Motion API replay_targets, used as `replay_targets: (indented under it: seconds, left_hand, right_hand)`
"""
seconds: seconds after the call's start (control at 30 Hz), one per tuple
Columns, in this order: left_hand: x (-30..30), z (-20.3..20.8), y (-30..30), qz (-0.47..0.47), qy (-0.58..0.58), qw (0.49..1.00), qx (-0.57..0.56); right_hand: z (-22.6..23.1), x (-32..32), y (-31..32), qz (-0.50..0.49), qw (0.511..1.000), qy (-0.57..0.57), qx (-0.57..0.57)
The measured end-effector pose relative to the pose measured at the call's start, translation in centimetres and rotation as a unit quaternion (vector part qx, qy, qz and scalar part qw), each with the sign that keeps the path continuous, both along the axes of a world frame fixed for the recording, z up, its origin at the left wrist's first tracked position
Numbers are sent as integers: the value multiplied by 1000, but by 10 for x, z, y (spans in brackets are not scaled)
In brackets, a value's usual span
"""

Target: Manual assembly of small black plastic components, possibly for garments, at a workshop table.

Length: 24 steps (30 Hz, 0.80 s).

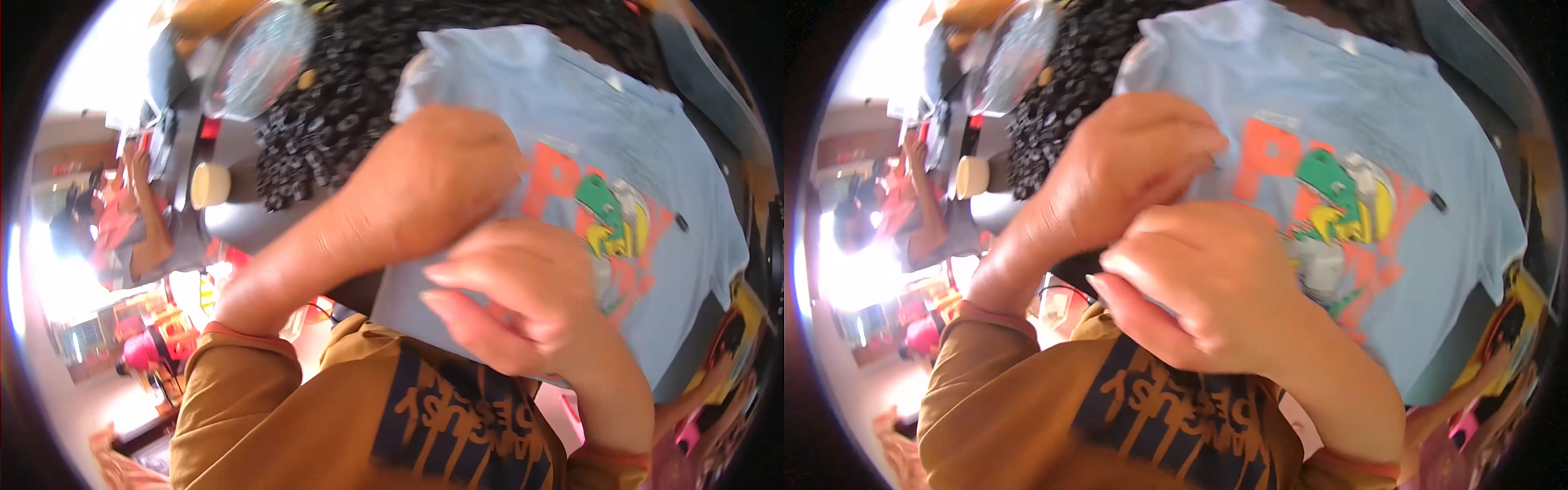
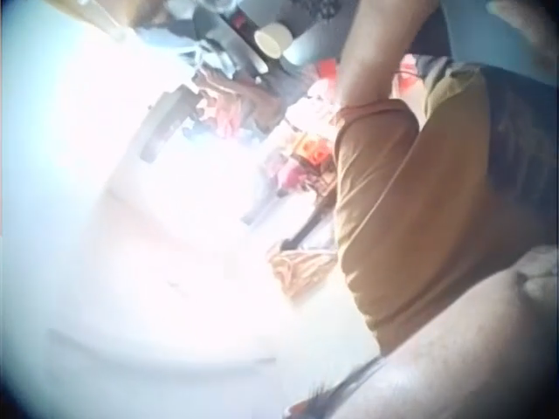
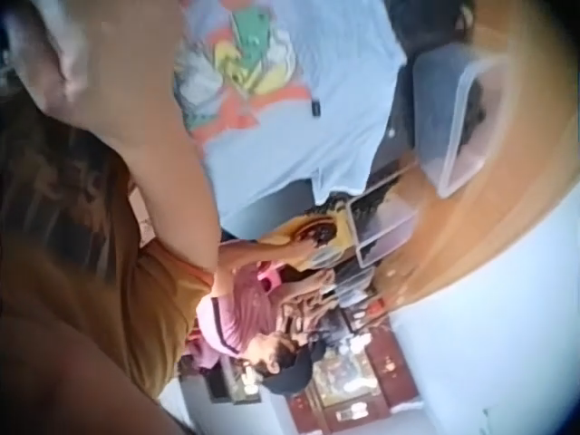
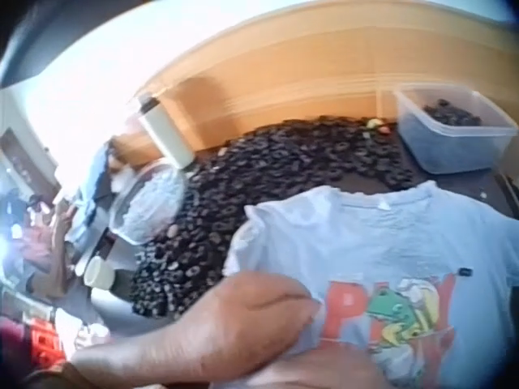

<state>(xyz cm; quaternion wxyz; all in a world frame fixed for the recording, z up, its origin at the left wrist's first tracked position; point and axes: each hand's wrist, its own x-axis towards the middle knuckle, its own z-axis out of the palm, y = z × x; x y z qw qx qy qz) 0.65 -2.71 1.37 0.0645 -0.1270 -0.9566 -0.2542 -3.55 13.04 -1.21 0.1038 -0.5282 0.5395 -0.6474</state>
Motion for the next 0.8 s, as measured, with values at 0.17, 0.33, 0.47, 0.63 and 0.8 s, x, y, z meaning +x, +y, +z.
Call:
replay_targets:
  seconds: [0.17,0.33,0.47,0.63,0.8]
  left_hand:
    - [59,-14,1,90,113,989,17]
    - [81,-25,-29,248,166,954,-25]
    - [68,-22,-59,301,155,937,-85]
    - [53,-27,-71,292,144,933,-155]
    - [55,-23,-74,285,159,936,-130]
  right_hand:
    - [11,-13,4,44,999,-11,29]
    - [3,-9,-4,32,998,-6,49]
    - [3,-10,-4,27,997,26,73]
    - [0,-12,-5,7,995,54,84]
    - [7,-9,-2,0,994,5,113]
